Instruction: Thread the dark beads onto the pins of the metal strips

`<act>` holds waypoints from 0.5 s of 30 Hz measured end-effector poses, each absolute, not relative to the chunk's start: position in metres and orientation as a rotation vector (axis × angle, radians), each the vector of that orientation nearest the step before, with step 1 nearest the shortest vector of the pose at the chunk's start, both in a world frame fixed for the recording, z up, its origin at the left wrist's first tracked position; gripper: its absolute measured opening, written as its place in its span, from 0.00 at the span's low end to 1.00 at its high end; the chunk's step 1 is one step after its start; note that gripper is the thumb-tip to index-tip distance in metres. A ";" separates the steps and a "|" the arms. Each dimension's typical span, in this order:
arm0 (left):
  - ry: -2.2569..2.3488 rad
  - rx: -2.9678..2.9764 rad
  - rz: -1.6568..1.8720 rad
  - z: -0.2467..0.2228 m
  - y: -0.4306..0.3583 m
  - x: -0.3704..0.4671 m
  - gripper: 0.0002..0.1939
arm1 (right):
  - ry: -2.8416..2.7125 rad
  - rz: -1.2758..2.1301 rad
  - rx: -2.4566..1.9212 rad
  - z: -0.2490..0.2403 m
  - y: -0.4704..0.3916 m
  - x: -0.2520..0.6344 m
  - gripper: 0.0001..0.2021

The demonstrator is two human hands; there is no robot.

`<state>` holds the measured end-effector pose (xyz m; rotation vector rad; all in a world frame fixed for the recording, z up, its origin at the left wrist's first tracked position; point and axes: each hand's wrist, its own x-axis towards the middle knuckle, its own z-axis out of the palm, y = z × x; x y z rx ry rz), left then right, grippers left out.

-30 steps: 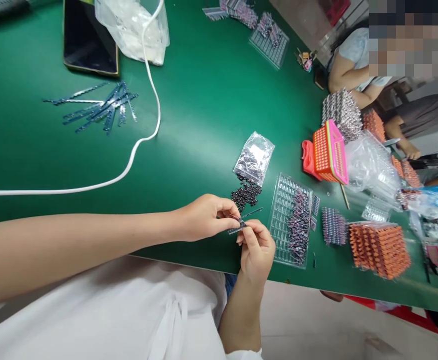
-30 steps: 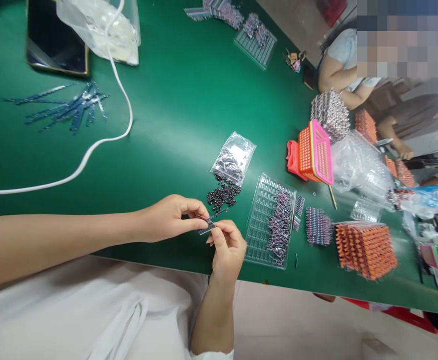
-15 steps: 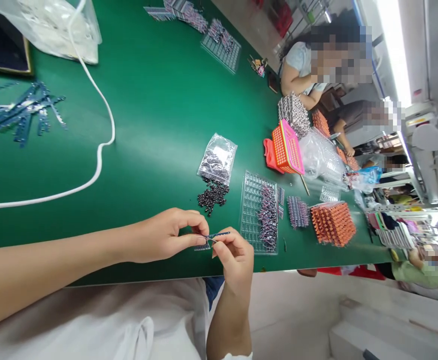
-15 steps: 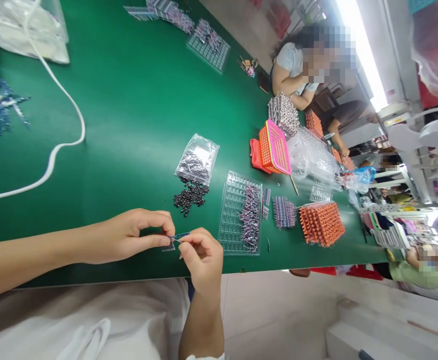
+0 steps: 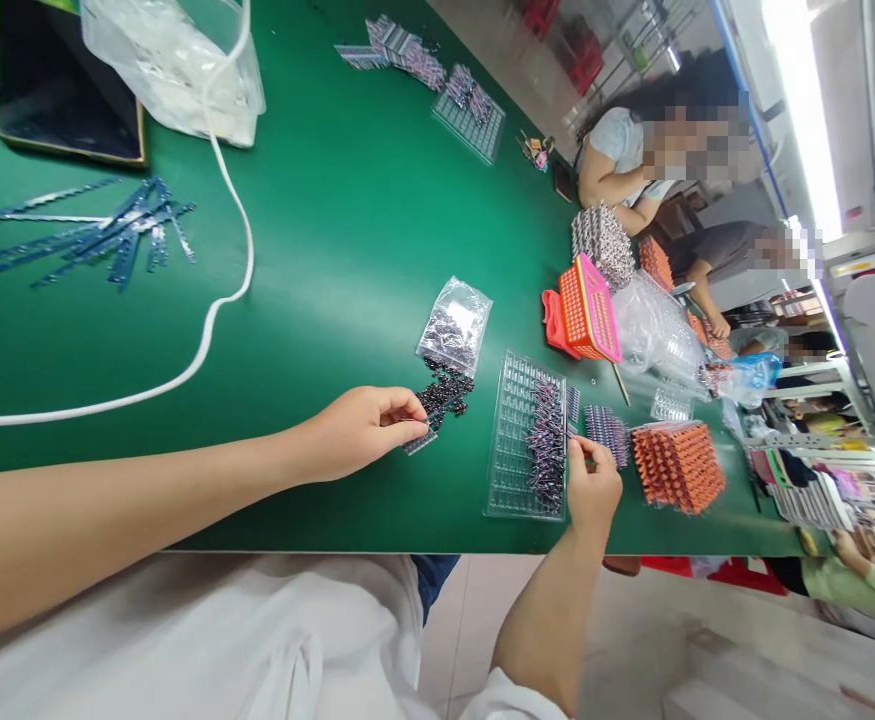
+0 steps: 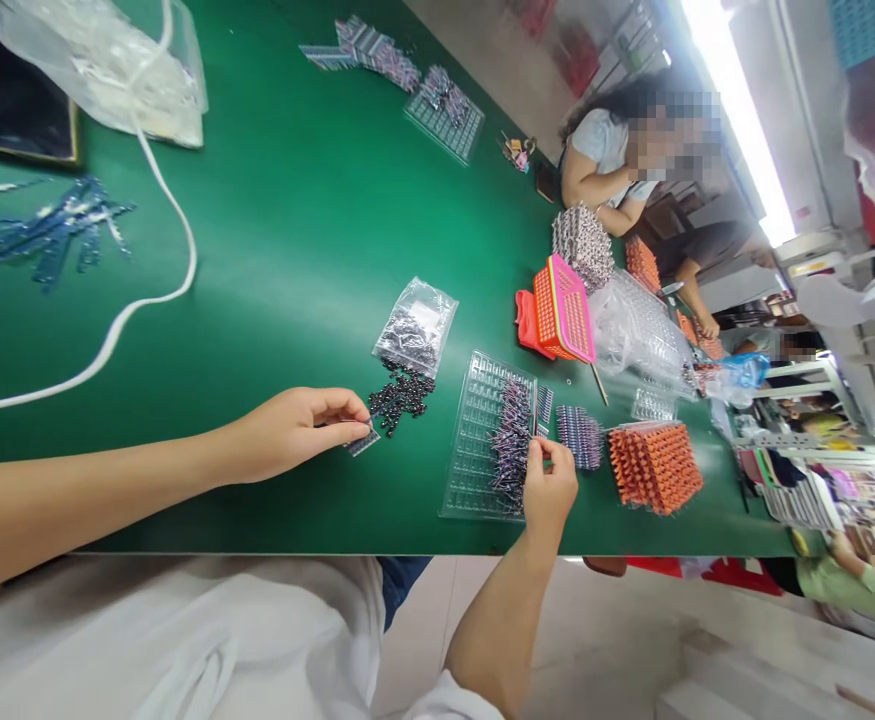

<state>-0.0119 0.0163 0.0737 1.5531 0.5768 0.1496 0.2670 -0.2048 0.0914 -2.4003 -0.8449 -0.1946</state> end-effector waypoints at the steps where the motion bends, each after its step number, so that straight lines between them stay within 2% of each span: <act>1: 0.576 1.550 0.154 0.073 0.016 -0.012 0.16 | -0.845 -0.188 -2.400 0.091 -0.205 0.267 0.15; 15: 0.594 1.538 0.154 0.070 0.017 -0.011 0.16 | -0.752 -0.116 -2.398 0.083 -0.210 0.267 0.20</act>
